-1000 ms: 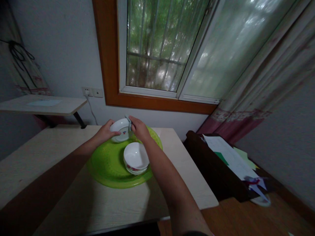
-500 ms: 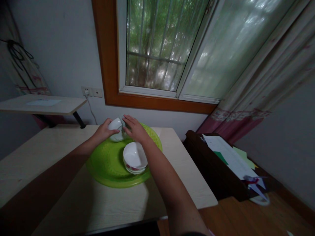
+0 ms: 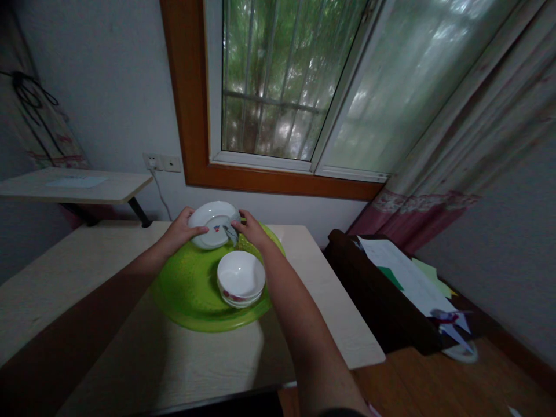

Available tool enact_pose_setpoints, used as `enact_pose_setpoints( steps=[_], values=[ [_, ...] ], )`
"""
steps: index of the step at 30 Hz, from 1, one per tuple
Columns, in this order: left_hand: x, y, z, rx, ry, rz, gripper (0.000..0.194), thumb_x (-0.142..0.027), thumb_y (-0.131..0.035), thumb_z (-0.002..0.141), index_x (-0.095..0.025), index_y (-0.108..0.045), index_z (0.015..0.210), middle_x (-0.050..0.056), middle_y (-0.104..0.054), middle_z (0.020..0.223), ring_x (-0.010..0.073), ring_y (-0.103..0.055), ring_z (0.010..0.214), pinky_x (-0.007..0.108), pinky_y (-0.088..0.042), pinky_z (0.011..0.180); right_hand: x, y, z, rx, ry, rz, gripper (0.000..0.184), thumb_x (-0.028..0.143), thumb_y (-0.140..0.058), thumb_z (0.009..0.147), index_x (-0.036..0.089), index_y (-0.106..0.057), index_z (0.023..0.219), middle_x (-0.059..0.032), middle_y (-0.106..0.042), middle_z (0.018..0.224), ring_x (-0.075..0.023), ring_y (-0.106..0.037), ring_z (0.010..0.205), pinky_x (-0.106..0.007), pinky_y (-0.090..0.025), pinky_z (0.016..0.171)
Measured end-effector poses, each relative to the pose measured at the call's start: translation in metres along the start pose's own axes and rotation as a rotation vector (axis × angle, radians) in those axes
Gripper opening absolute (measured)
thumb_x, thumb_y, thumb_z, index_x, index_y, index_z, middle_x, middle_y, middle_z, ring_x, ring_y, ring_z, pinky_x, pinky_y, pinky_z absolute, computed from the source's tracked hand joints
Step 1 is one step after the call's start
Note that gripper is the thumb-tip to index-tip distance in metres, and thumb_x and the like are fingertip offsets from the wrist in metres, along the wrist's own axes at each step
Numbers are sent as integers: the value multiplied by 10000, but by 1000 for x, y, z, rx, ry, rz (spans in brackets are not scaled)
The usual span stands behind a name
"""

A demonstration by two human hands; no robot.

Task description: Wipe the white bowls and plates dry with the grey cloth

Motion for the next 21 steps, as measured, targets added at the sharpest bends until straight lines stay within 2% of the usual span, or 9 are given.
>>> enact_pose_setpoints(
  steps=[6, 10, 15, 21],
  values=[
    [8, -8, 3, 84, 43, -81, 624, -473, -805, 614, -192, -525, 1096, 40, -643, 1038, 241, -634, 948, 364, -514, 825, 0, -1, -2, -14, 24, -47, 580, 402, -680, 847, 197, -461, 1343, -126, -557, 1322, -231, -589, 1139, -424, -506, 991],
    [11, -14, 4, 141, 36, -95, 657, -450, -801, 617, -159, -565, 1157, 92, -668, 1133, 282, -640, 1038, 405, -508, 911, 7, -1, -4, -21, 53, -85, 581, 379, -679, 842, 196, -439, 1338, -125, -554, 1294, -228, -569, 1137, -420, -491, 996],
    [19, -21, 2, 193, 46, -125, 698, -426, -801, 617, -146, -571, 1213, 134, -665, 1223, 312, -624, 1121, 432, -485, 990, 7, -4, -8, 25, -10, -123, 610, 328, -682, 843, 214, -396, 1369, -102, -588, 1213, -207, -599, 1048, -402, -508, 951],
    [26, -26, 1, 250, 70, -133, 649, -377, -800, 607, -158, -597, 1183, 127, -685, 1194, 305, -643, 1089, 430, -506, 965, 3, -7, -10, 38, -69, -184, 642, 293, -692, 841, 202, -370, 1389, -113, -611, 1204, -195, -630, 982, -392, -523, 919]
  ],
)
Point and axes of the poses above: each hand's wrist, its own z-axis towards the middle knuckle, its own y-axis out of the back of the hand, x = y × z, the point moved 8 cm from there along z, towards the middle knuckle
